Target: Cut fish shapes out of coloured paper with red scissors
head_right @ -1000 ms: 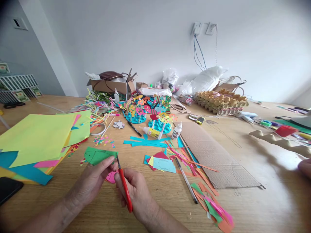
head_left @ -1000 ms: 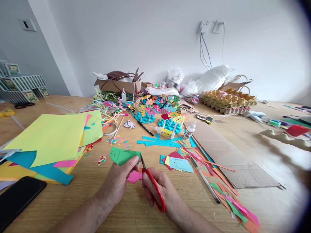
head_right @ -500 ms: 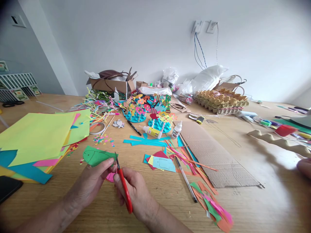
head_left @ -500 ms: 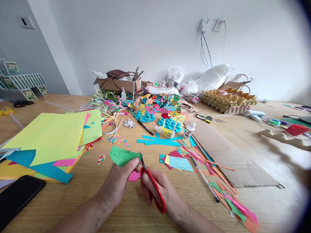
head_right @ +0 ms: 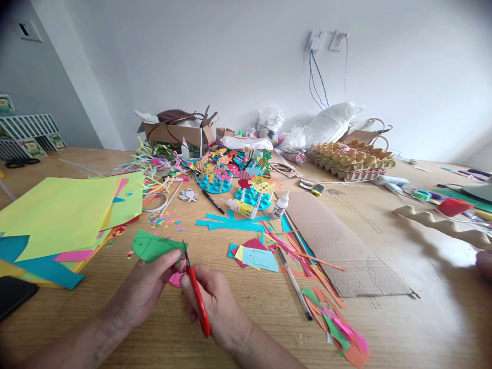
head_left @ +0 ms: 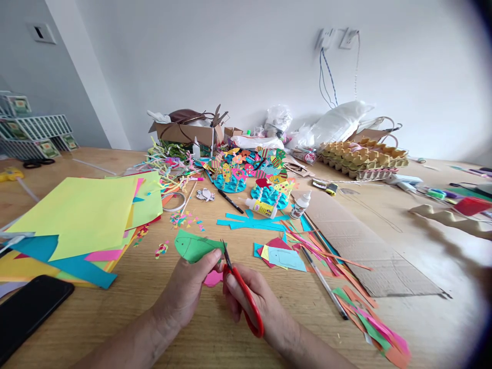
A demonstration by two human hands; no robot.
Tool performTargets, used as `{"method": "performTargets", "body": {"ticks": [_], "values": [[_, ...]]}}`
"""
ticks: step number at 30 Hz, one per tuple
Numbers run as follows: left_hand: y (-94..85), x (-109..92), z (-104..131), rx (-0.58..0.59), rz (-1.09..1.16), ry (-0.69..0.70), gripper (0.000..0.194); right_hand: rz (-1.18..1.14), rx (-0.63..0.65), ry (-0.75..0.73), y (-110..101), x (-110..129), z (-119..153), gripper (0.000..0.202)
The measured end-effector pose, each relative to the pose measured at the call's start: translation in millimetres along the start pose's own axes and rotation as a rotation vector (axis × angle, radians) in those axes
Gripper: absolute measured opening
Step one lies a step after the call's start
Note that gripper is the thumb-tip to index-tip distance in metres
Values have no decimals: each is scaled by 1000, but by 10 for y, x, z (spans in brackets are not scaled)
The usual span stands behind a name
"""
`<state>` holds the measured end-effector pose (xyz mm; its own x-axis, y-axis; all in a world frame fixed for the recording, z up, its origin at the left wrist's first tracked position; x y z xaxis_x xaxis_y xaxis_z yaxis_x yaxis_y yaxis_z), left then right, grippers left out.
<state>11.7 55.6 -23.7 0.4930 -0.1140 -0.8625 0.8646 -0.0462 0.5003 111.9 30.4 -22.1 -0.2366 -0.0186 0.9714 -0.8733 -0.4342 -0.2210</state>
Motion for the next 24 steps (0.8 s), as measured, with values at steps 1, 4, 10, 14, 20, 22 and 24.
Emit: {"method": "performTargets", "body": {"ticks": [1,4,10,14,20,22,24], "values": [[3,-2,-2,3,-1,3,18,-5,2,-4,1,0,1,51],[0,-16,-7,-12,-11,13,18,-13,2,-11,-4,-6,8,50],[-8,-18,-5,-20,-21,8,18,-17,3,-11,-13,-8,22,49],[-2,-1,-4,-14,-13,-5,18,-21,-1,-5,-18,-19,8,50],[0,-36,3,-25,-29,19,17,-7,-2,-5,-16,-43,4,50],[-4,-41,3,-19,-39,14,17,-6,-3,9,-18,-46,13,51],[-6,-46,-3,-8,-47,11,17,2,-3,18,-21,-43,21,51]]}}
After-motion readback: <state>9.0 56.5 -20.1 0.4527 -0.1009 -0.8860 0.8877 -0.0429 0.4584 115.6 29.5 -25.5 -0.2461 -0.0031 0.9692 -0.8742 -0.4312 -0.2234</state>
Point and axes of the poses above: each hand's wrist, its own z-axis away from the middle knuckle, its own y-axis out of the palm, x = y × z, the point moved 7 cm from there along -z, towards the middle knuckle, and after that the axes turned 11 degrees about z, right-handed, at the moved point
